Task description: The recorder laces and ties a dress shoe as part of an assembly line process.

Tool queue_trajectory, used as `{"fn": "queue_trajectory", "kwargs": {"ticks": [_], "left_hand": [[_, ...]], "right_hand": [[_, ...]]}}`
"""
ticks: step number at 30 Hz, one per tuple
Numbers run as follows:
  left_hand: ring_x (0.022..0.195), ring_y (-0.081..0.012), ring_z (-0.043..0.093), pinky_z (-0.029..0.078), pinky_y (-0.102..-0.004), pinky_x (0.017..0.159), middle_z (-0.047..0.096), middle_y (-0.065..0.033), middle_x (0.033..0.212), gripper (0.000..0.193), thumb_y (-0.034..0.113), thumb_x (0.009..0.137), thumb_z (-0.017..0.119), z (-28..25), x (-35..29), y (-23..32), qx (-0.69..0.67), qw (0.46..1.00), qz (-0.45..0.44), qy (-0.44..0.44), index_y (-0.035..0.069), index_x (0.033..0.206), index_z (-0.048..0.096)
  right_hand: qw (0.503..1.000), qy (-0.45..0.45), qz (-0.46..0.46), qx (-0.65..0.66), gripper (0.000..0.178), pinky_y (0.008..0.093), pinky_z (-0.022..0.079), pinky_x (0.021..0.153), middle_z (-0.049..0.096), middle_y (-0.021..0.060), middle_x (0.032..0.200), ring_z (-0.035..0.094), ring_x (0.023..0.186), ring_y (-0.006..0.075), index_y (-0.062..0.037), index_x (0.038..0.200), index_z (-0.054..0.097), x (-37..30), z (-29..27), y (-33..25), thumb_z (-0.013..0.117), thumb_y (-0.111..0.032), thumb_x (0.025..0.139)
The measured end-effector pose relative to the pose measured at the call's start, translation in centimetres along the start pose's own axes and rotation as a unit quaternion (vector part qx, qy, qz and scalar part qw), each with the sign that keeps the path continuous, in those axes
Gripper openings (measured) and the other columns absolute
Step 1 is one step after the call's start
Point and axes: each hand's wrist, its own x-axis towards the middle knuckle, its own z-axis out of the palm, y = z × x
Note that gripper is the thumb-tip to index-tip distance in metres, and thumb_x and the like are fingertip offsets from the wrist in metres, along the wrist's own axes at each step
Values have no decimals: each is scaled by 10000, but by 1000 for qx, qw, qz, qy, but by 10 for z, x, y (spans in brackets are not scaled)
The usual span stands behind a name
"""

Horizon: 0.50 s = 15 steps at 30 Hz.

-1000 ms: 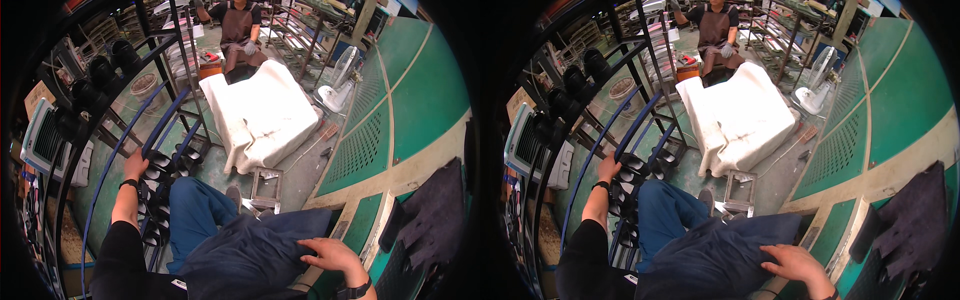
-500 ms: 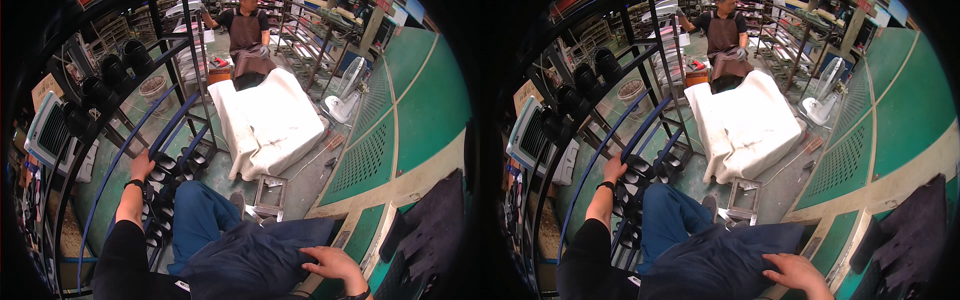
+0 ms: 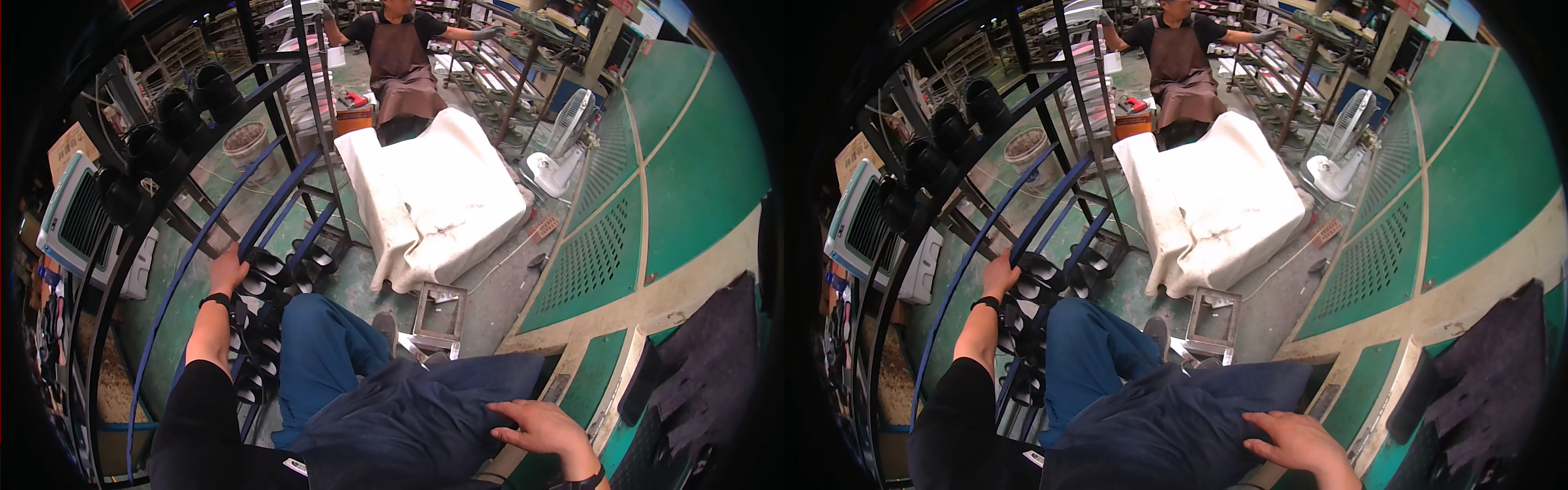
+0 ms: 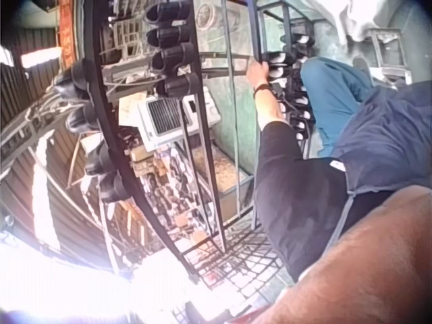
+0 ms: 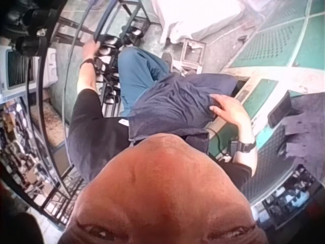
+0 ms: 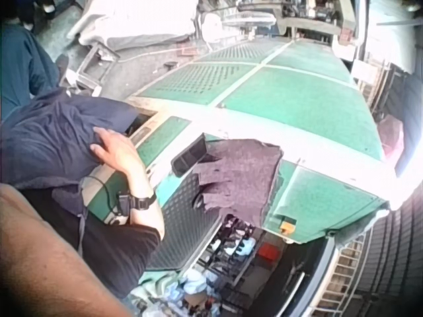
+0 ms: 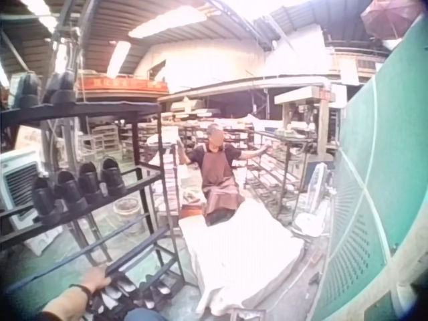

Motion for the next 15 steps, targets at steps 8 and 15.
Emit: {"fn": "queue_trajectory", "kwargs": {"ticks": [8,15], "left_hand": [[924,-408,670,536,-519,794,694,-230,964,522,267,783,623,-3,-1,2,3,1000,-8,-5,23,1235,530],[923,-409,671,535,-520,795,696,-228,955,496,269,785,625,0,1,-2,8,1000,-11,-9,28,1208,533]], "right_hand": [[1000,-2,7,6,531,427,524,818,680,161,1044,656,963,361,-142,1348,575,-1,-2,-2,618,-462,927],[1000,-20,8,8,539,437,511,856,667,167,1057,639,1018,362,-127,1368,541,0,-3,-3,581,-460,946]]}}
